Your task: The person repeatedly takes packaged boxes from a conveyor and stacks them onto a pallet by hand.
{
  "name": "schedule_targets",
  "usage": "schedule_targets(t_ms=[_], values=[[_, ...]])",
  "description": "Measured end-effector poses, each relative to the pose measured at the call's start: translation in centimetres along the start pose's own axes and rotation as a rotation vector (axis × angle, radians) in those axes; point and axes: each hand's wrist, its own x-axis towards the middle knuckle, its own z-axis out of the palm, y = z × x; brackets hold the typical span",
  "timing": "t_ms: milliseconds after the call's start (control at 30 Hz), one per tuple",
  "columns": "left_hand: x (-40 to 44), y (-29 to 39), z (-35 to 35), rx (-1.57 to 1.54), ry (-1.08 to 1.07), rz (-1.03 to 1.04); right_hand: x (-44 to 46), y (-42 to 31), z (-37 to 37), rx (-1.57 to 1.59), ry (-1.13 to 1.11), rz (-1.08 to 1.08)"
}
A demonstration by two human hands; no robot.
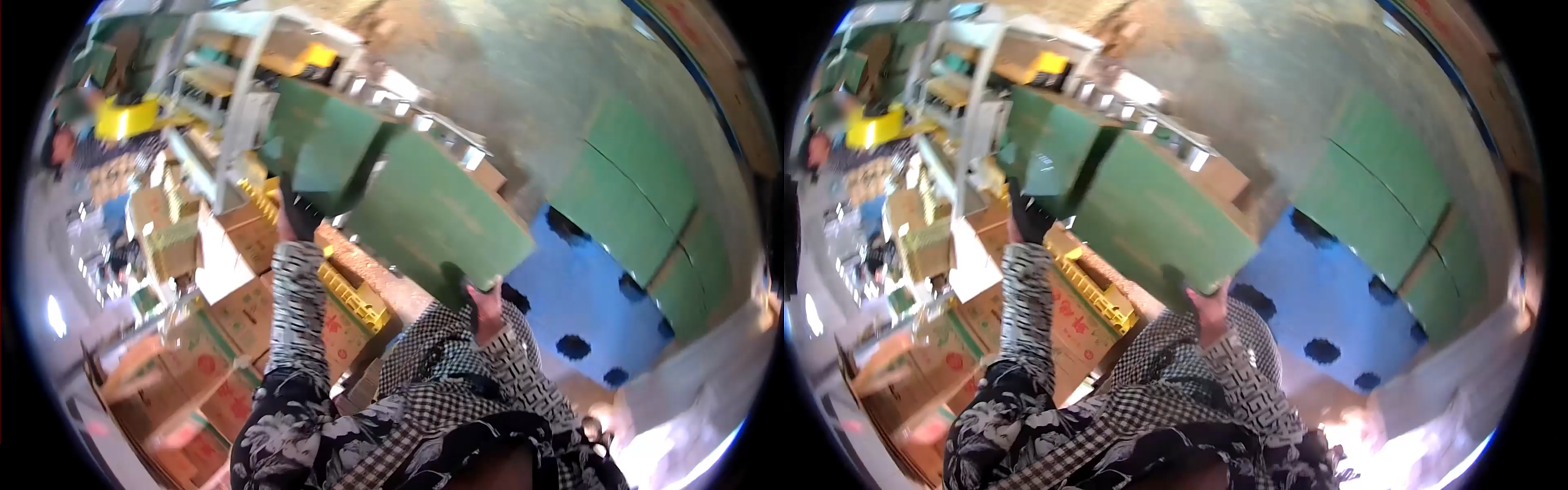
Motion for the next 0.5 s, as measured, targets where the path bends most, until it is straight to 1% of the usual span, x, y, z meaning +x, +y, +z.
schedule_targets(t_ms=[33,67,100,167,200,233,267,300,333,367,400,433,467,500], values=[[-1.7,-0.6,4.8,0.096,0.115,0.135,0.2,-0.6,1.0,-0.009,0.063,0.018],[9.7,-1.7,-5.9,0.32,-0.021,0.074,0.1,-1.1,1.9,-0.124,0.062,-0.081],[7.5,-1.6,-4.0,0.155,-0.151,0.039,0.0,-1.9,2.4,-0.244,0.059,-0.169],[2.4,-1.1,0.3,-0.167,-0.391,-0.095,-1.3,-6.7,2.7,0.051,-0.026,-0.012],[-0.1,-1.4,2.2,-0.092,0.037,-0.129,-1.6,-6.9,1.0,0.007,-0.025,-0.006],[1.6,-2.5,0.3,-0.163,-0.019,-0.111,-1.9,-6.8,-0.8,-0.033,-0.033,-0.001],[1.1,-2.8,1.1,-0.126,-0.071,-0.049,-2.5,-6.7,-2.5,-0.07,-0.044,0.005],[0.5,-3.3,1.9,-0.091,-0.123,0.014,-3.8,-6.5,-4.3,0.094,-0.031,-0.005],[0.6,-3.6,2.0,-0.102,-0.186,-0.002,-5.3,-6.5,-7.0,0.134,-0.029,0.085],[0.0,-4.0,3.1,-0.155,-0.12,0.024,-6.8,-6.4,-9.3,0.176,-0.029,0.177],[1.1,-3.9,3.1,-0.198,-0.137,0.003,-9.5,-9.5,-9.0,0.315,-0.02,0.282],[1.7,-4.3,3.3,-0.242,-0.155,-0.02,-11.6,-8.1,-11.4,0.429,0.009,0.178],[-1.3,-5.5,5.4,-0.254,-0.131,-0.066,-13.4,-8.0,-13.7,0.422,0.052,0.234],[-3.6,-7.7,5.8,-0.229,-0.279,-0.076,-15.2,-7.7,-16.2,0.422,0.092,0.282]])
